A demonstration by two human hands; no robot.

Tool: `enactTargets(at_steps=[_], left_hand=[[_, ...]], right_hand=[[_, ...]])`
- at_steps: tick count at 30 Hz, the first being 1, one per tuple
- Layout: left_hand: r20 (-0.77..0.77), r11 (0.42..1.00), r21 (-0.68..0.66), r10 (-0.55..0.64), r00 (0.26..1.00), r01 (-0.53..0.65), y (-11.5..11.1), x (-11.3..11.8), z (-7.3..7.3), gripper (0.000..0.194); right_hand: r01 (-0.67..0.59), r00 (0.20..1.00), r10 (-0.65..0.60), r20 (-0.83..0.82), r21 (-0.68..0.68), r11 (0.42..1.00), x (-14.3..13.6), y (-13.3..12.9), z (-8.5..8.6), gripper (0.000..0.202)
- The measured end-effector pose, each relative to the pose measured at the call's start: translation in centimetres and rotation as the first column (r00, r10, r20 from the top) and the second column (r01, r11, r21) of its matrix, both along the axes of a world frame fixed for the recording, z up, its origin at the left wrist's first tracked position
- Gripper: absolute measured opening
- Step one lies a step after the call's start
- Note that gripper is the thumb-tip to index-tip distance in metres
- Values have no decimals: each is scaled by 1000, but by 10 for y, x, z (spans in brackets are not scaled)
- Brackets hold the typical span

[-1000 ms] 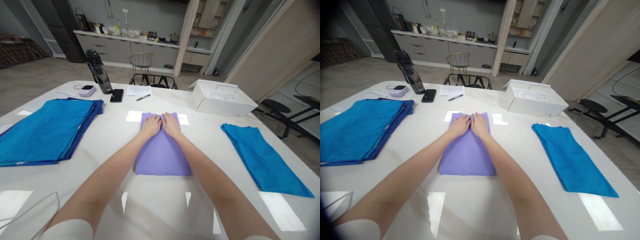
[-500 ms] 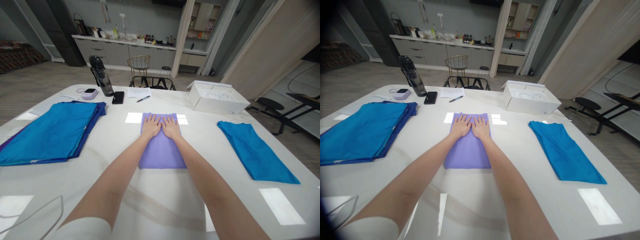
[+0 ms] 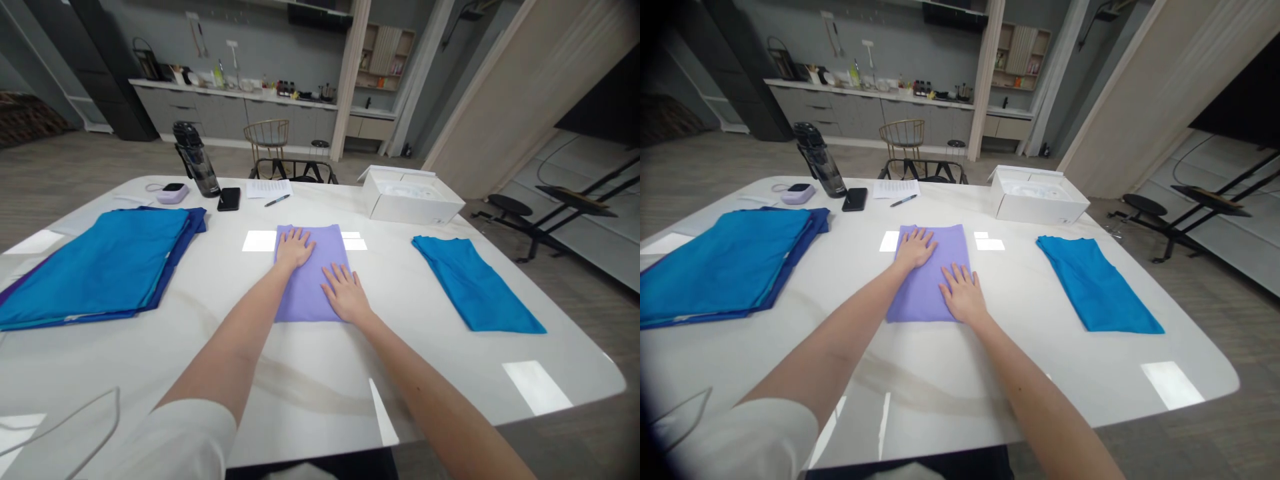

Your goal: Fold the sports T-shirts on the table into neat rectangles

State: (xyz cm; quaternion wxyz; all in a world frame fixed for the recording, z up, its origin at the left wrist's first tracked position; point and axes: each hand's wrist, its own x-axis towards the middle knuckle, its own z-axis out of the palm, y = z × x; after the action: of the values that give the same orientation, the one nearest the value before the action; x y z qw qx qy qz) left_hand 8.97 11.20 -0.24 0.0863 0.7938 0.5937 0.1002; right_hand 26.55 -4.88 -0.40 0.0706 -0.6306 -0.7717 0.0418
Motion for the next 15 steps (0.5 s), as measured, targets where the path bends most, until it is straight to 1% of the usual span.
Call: enactTargets(at_steps=[3,6,8,11,13,15], left_hand=[[12,996,47,-77,997,77,-17,6,12,59],[0,978,70,-196,981,196,-51,14,19,52],[-15,967,34,-250,968,251,-79,17,17,51],[-10,970,21,-244,970,244,-115,13,10,53],[-8,975,40,-219,976,219,-131,5,5,54],[-8,975,48,-216,976,216,-142,-4,3,56]], right_hand=[[15,1000,-15,-8,15,1000,1,-6,1,58],[24,1000,-24,-10,27,999,0,-6,2,58],[20,1000,-20,-3,23,1000,-1,-5,3,58],[13,1000,-13,6,4,1000,0,-5,4,59],[11,1000,-11,11,-14,1000,1,-5,5,59],[10,1000,-9,14,-29,1000,1,-4,6,59]])
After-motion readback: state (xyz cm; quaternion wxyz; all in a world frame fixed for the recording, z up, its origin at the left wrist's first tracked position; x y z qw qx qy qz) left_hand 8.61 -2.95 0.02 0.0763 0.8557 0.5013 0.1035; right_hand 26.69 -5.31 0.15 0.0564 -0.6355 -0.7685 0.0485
